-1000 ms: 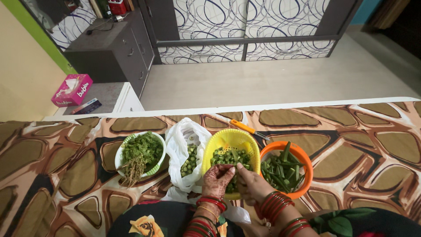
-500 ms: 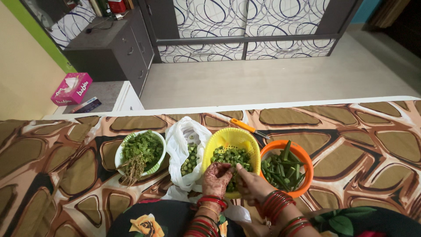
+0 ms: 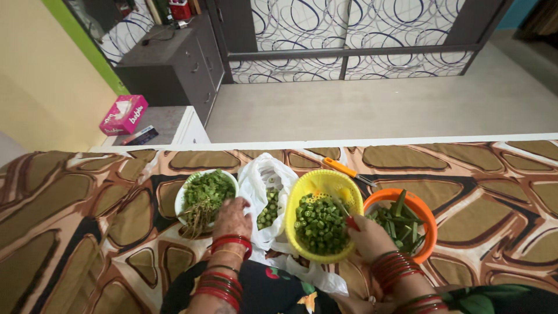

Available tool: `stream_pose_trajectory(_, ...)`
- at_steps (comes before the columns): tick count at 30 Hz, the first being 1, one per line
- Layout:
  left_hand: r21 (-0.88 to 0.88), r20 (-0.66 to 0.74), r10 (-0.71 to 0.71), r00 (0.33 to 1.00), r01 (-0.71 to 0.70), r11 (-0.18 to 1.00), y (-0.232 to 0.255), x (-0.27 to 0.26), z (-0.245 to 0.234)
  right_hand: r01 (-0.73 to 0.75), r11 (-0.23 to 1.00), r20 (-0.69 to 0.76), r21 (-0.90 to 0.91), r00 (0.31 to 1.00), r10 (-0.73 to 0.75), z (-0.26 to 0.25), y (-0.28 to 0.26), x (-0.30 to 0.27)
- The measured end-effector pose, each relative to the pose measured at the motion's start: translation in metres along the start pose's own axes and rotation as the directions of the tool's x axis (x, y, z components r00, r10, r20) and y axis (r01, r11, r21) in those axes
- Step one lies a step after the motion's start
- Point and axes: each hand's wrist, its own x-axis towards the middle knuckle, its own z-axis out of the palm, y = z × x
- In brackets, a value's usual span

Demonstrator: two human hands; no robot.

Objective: The person slices okra with a small knife and places the cut pieces into plastic bowls by hand.

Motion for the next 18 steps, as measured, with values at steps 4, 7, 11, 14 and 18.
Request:
stream_pose_trajectory(4,0.139,0.262,-0.315,0.912,0.287,0.948,-0.013,-0.003,0.005,0.079,0.994,-0.081,-0.076,0.993,-0.085,-0.001,-0.009,-0.007)
stream_pose_trajectory(7,0.226,0.280,-0.338,0.898,0.281,0.933,0.001,-0.007,0.009,0.103,0.988,-0.154,-0.118,0.981,-0.121,0.002,-0.011,-0.011)
stream_pose_trajectory(11,0.166,0.311,-0.446,0.839,0.414,0.895,0.024,0.001,0.008,0.258,0.955,-0.201,-0.149,0.937,-0.285,0.015,0.001,-0.006)
stream_pose_trajectory(14,0.135,0.301,-0.474,0.827,0.455,0.880,0.009,0.009,0.036,0.424,0.906,-0.198,0.008,0.888,-0.414,0.041,0.001,0.007)
stream_pose_trajectory(18,-0.272,-0.014,-0.274,0.961,0.260,0.926,-0.043,0.021,0.106,-0.054,0.931,0.021,0.362,0.999,0.050,0.078,-0.028,0.009)
